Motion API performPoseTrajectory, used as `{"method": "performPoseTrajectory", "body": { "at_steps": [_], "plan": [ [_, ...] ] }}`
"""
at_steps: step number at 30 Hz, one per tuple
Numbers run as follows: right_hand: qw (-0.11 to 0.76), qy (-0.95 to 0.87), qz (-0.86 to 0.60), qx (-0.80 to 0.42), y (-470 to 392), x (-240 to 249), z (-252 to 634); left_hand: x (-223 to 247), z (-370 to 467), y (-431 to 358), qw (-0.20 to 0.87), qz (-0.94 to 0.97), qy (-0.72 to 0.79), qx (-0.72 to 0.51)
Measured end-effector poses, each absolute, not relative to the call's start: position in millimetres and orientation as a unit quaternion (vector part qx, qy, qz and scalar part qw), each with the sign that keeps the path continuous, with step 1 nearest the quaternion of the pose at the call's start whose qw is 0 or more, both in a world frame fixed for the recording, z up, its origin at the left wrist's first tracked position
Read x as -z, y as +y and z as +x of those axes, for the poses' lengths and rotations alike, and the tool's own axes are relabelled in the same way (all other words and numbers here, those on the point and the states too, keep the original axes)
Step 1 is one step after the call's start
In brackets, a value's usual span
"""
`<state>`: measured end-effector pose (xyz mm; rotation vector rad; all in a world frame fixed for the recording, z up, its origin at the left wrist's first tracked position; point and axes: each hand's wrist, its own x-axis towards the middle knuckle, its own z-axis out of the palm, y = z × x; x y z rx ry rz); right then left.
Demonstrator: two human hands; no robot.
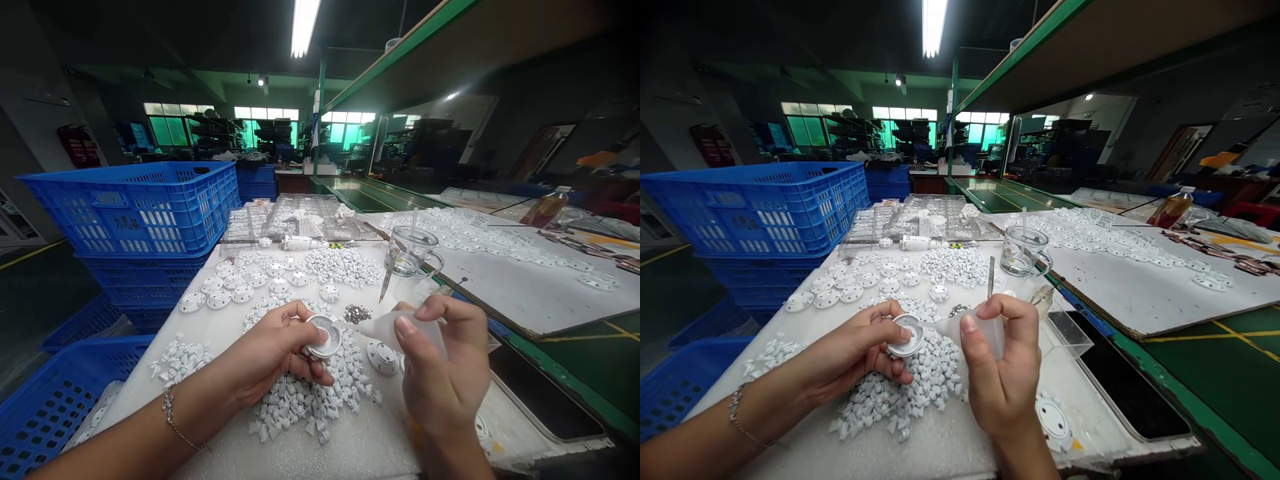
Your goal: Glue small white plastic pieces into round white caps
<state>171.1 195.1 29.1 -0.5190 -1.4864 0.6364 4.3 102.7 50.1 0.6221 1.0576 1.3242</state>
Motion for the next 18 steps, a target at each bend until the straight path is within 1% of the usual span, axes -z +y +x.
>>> {"method": "performPoseTrajectory", "body": {
  "at_steps": [5, 11, 13, 15, 18],
  "plan": [
    [0.663, -0.649, -0.243, -0.283, 196, -28, 172, -49, 4, 103, 0.616, 0.266, 0.467, -0.576],
    [0.655, -0.652, -0.225, -0.309, 197, -27, 172, -44, 1, 102, 0.614, 0.281, 0.469, -0.569],
    [0.676, -0.619, -0.224, -0.332, 195, -32, 172, -45, 1, 102, 0.613, 0.273, 0.467, -0.576],
    [0.717, -0.549, -0.227, -0.366, 192, -39, 175, -47, 0, 102, 0.613, 0.268, 0.466, -0.579],
    [0.744, -0.461, -0.295, -0.383, 184, -45, 189, -49, -1, 102, 0.611, 0.272, 0.464, -0.581]
  ]
}}
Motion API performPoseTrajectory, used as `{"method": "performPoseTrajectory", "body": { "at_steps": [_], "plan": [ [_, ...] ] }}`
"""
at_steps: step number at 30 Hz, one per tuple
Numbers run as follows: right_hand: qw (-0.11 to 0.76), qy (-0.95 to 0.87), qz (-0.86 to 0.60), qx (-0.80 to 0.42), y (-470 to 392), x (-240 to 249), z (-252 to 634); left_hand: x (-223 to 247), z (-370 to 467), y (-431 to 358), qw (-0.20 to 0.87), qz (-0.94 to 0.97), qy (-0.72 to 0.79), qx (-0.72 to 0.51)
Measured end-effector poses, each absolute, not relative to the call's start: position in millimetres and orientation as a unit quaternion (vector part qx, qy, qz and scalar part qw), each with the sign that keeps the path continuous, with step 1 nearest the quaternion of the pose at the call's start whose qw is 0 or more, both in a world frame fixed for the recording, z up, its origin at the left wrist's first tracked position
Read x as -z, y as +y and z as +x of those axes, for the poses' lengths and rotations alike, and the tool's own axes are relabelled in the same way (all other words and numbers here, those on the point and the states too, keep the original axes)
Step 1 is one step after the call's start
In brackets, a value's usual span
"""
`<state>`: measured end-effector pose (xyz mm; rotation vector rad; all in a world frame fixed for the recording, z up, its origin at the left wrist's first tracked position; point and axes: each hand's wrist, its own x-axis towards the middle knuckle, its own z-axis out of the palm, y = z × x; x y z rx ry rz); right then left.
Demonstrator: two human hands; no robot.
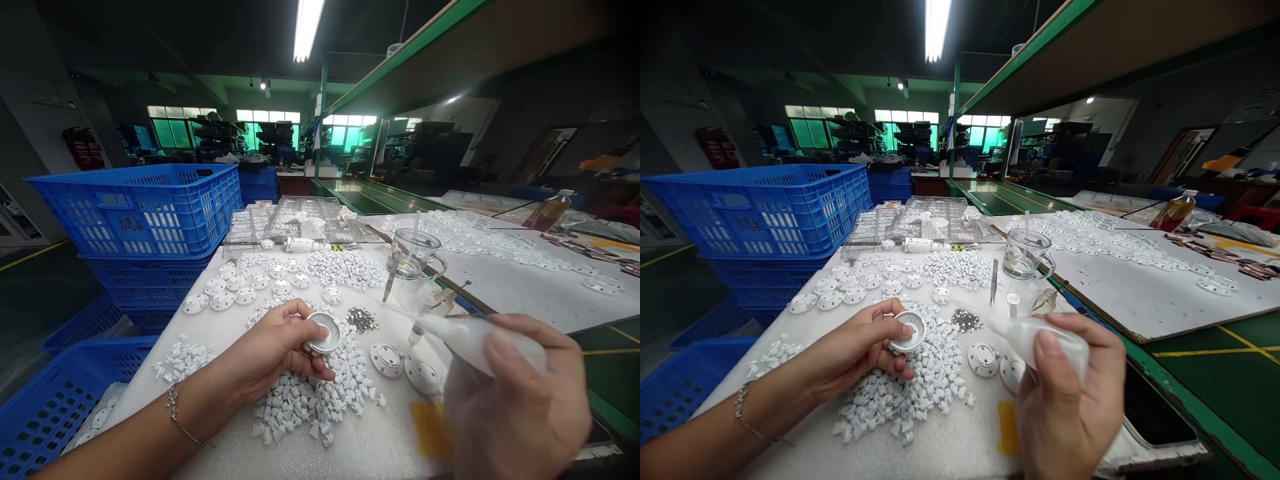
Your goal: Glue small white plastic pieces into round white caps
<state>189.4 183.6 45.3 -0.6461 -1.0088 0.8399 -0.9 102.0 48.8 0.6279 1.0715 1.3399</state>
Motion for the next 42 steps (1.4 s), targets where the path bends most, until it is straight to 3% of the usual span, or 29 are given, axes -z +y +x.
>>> {"method": "performPoseTrajectory", "body": {
  "at_steps": [4, 8, 15, 21, 24, 27, 31, 35, 38, 42],
  "plan": [
    [0.659, -0.505, -0.435, -0.349, 172, -30, 219, -50, -1, 102, 0.605, 0.279, 0.460, -0.587],
    [0.566, -0.622, -0.434, -0.324, 159, 3, 235, -52, -1, 102, 0.600, 0.281, 0.468, -0.585],
    [0.487, -0.636, -0.538, -0.262, 137, 24, 225, -53, 0, 101, 0.603, 0.290, 0.479, -0.569],
    [0.488, -0.663, -0.521, -0.223, 140, 23, 231, -53, 1, 100, 0.604, 0.288, 0.479, -0.567],
    [0.545, -0.628, -0.508, -0.225, 155, 4, 243, -55, 2, 98, 0.603, 0.285, 0.477, -0.573],
    [0.598, -0.563, -0.556, -0.124, 196, -23, 259, -56, 2, 97, 0.602, 0.293, 0.473, -0.573],
    [0.491, -0.650, -0.573, -0.095, 270, -46, 267, -56, 2, 97, 0.606, 0.304, 0.471, -0.564],
    [0.475, -0.663, -0.565, -0.121, 308, -52, 258, -52, 2, 97, 0.606, 0.316, 0.460, -0.566],
    [0.502, -0.652, -0.553, -0.133, 310, -57, 254, -50, 2, 97, 0.607, 0.316, 0.463, -0.564],
    [0.599, -0.606, -0.509, -0.120, 284, -70, 255, -50, 2, 98, 0.612, 0.311, 0.464, -0.560]
  ]
}}
